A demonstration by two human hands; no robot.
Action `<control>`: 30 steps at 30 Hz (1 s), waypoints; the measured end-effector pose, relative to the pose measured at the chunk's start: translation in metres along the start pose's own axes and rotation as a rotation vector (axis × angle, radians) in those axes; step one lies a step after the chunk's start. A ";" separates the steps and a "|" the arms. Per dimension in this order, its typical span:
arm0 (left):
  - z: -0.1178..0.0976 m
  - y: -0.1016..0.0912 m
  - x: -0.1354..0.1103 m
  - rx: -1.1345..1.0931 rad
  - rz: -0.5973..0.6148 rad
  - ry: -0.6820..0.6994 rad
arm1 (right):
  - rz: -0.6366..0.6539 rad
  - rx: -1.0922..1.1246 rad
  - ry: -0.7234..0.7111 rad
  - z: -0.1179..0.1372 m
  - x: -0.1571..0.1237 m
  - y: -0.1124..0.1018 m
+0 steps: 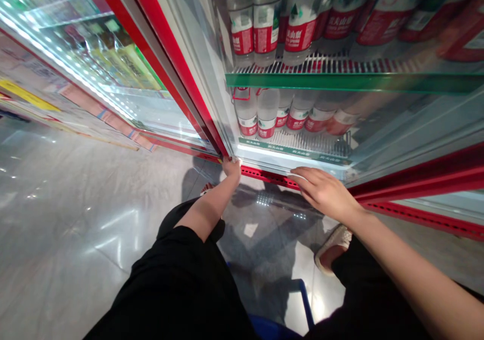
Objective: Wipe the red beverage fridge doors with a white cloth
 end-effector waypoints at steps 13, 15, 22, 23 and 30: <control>-0.034 0.010 -0.037 -0.223 0.026 -0.001 | -0.067 -0.250 -0.076 0.000 -0.005 -0.019; -0.031 -0.008 -0.021 -0.219 -0.027 -0.011 | -0.048 -0.243 -0.063 -0.002 -0.012 -0.019; -0.010 0.017 -0.031 -0.206 0.064 -0.132 | -0.024 -0.198 -0.014 -0.015 -0.033 -0.017; -0.008 0.030 -0.041 -0.217 0.108 -0.152 | -0.016 -0.200 -0.015 -0.016 -0.033 -0.016; -0.020 0.077 -0.077 -0.334 0.262 -0.198 | 0.039 -0.249 -0.028 -0.019 -0.033 -0.012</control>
Point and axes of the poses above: each hand's wrist, its own x-axis towards the middle knuckle, its own y-axis out of the palm, z = x × y, the point moved 8 cm from there along x, towards the middle knuckle, and after that the axes turned 1 degree about -x, right-handed, at the moved point
